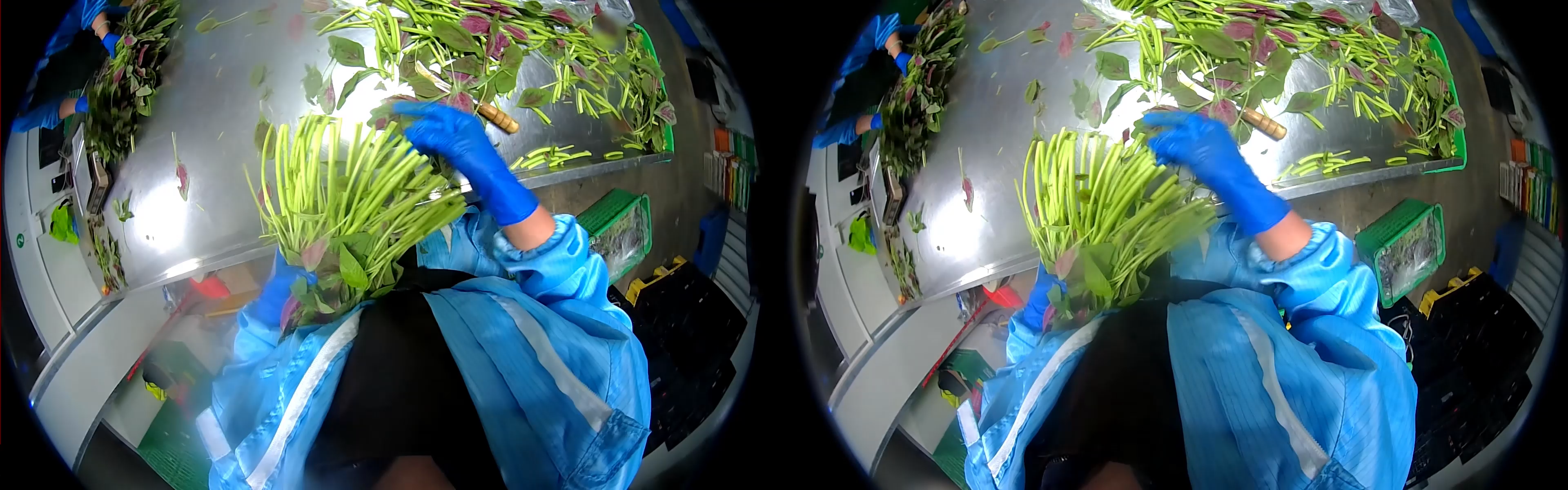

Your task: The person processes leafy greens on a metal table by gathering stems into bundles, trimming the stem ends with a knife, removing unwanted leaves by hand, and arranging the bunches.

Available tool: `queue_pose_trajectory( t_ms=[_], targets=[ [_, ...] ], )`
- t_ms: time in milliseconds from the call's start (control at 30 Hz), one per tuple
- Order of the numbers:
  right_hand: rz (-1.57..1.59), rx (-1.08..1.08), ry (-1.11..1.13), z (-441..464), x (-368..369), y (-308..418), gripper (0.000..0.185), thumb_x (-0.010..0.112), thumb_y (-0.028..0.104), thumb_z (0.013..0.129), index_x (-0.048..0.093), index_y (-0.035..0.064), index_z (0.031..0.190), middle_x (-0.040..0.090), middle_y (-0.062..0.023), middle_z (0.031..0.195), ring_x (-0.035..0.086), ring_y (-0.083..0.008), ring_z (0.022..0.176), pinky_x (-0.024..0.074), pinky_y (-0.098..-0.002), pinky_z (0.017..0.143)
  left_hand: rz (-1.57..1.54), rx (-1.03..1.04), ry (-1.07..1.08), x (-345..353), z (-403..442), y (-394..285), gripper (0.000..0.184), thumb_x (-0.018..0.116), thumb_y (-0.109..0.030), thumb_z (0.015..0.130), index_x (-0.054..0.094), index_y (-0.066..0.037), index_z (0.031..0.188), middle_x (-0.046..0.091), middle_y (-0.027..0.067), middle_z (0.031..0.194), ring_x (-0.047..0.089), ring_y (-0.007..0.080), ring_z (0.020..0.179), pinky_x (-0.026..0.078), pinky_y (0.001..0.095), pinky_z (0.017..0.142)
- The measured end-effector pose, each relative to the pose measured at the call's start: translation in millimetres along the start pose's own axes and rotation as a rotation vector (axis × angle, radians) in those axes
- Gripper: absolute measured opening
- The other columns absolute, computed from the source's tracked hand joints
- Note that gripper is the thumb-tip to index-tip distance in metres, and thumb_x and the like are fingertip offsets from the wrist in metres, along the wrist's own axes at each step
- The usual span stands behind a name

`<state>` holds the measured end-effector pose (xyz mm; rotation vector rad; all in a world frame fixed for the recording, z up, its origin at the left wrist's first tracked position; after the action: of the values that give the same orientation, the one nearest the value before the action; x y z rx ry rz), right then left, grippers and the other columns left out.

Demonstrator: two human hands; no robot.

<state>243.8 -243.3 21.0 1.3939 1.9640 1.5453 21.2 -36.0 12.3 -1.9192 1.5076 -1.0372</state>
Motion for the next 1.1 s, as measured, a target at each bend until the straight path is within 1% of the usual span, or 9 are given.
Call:
queue_pose_trajectory(
  t_ms=[167,233,300,433,533,733,833,867,1100],
  targets=[
    [-0.578,0.112,0.645,-22.6,41.3,24.0,0.025,0.062,0.011,0.084,0.063,0.0,0.106,0.065,-0.0084,0.102,0.06,-0.0161,0.087,0.0473,-0.0293,0.081,0.002,-0.012,0.016,4.2,2.7,-0.5,0.077,0.059,-0.004,0.074,0.024,-0.005,0.142,0.03,0.0093,0.144,0.03,0.021,0.132,0.024,0.0318,0.109],
    [-0.249,-0.299,0.615,-30.8,60.5,30.0,0.028,0.065,0.012,0.082,0.063,0.0005,0.107,0.066,-0.0082,0.093,0.059,-0.0156,0.085,0.0465,-0.0282,0.075,0.003,-0.02,0.021,5.4,4.7,-1.3,0.077,0.059,-0.004,0.074,0.024,-0.005,0.142,0.03,0.0093,0.144,0.031,0.021,0.132,0.024,0.0319,0.109],
    [-0.387,0.045,0.555,-28.9,37.2,18.7,0.03,0.064,0.012,0.083,0.061,0.0008,0.111,0.065,-0.0092,0.096,0.06,-0.0156,0.086,0.0483,-0.0297,0.076,0.0,-0.022,0.026,6.3,6.3,-2.3,0.077,0.06,-0.004,0.074,0.024,-0.005,0.142,0.03,0.0093,0.144,0.031,0.021,0.132,0.024,0.032,0.109],
    [0.608,-0.001,-0.104,0.3,-102.3,37.6,0.025,0.064,0.011,0.084,0.063,0.0,0.106,0.065,-0.0085,0.101,0.062,-0.0152,0.092,0.0503,-0.0308,0.082,-0.016,-0.023,0.026,7.7,6.1,-1.6,0.077,0.061,-0.004,0.074,0.025,-0.005,0.142,0.031,0.0093,0.143,0.032,0.0209,0.131,0.024,0.0322,0.109],
    [-0.417,-0.115,-0.17,7.3,-73.6,35.8,0.023,0.067,0.015,0.08,0.067,0.0035,0.1,0.066,-0.0059,0.087,0.062,-0.0142,0.083,0.0488,-0.0252,0.077,-0.015,-0.027,0.034,9.5,6.9,-3.9,0.077,0.061,-0.004,0.074,0.025,-0.005,0.141,0.032,0.0093,0.143,0.032,0.0209,0.131,0.025,0.0323,0.109],
    [-0.807,-0.08,0.412,10.2,11.6,27.4,0.026,0.066,0.031,0.081,0.07,0.0106,0.095,0.066,-0.0123,0.096,0.064,-0.0258,0.085,0.0483,-0.034,0.075,-0.017,-0.046,0.055,12.4,10.6,-9.6,0.077,0.063,-0.005,0.074,0.026,-0.005,0.141,0.033,0.0093,0.143,0.033,0.0209,0.131,0.025,0.0326,0.109],
    [-1.057,-0.184,0.627,5.6,33.6,24.4,0.02,0.067,0.017,0.08,0.068,0.0072,0.098,0.066,-0.0115,0.091,0.064,-0.0269,0.086,0.0498,-0.0335,0.072,-0.021,-0.049,0.061,12.2,13.3,-9.3,0.077,0.064,-0.005,0.074,0.026,-0.005,0.141,0.033,0.0093,0.142,0.033,0.0208,0.13,0.025,0.0327,0.109],
    [-0.963,-0.265,0.652,9.7,38.8,20.1,0.031,0.067,0.034,0.078,0.069,0.0127,0.101,0.066,-0.0129,0.095,0.062,-0.0322,0.085,0.0493,-0.0378,0.072,-0.022,-0.053,0.061,12.8,13.3,-8.5,0.077,0.064,-0.005,0.074,0.026,-0.005,0.141,0.033,0.0093,0.142,0.033,0.0208,0.13,0.025,0.0327,0.109],
    [-0.549,-0.385,0.698,1.9,62.0,14.6,0.02,0.065,0.022,0.077,0.069,0.0095,0.093,0.066,-0.0105,0.088,0.063,-0.0284,0.073,0.0485,-0.0341,0.063,-0.034,-0.063,0.061,8.7,11.2,-11.5,0.077,0.066,-0.006,0.074,0.027,-0.005,0.141,0.035,0.0094,0.141,0.034,0.0208,0.129,0.025,0.033,0.109]
  ],
)
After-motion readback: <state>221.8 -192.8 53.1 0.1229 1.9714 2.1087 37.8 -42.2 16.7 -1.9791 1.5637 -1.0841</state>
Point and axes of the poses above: each hand's wrist, its own z-axis towards the middle knuckle, its own x-axis out of the palm, y = z × x, the point moved 8 cm from there along z, towards the middle knuckle
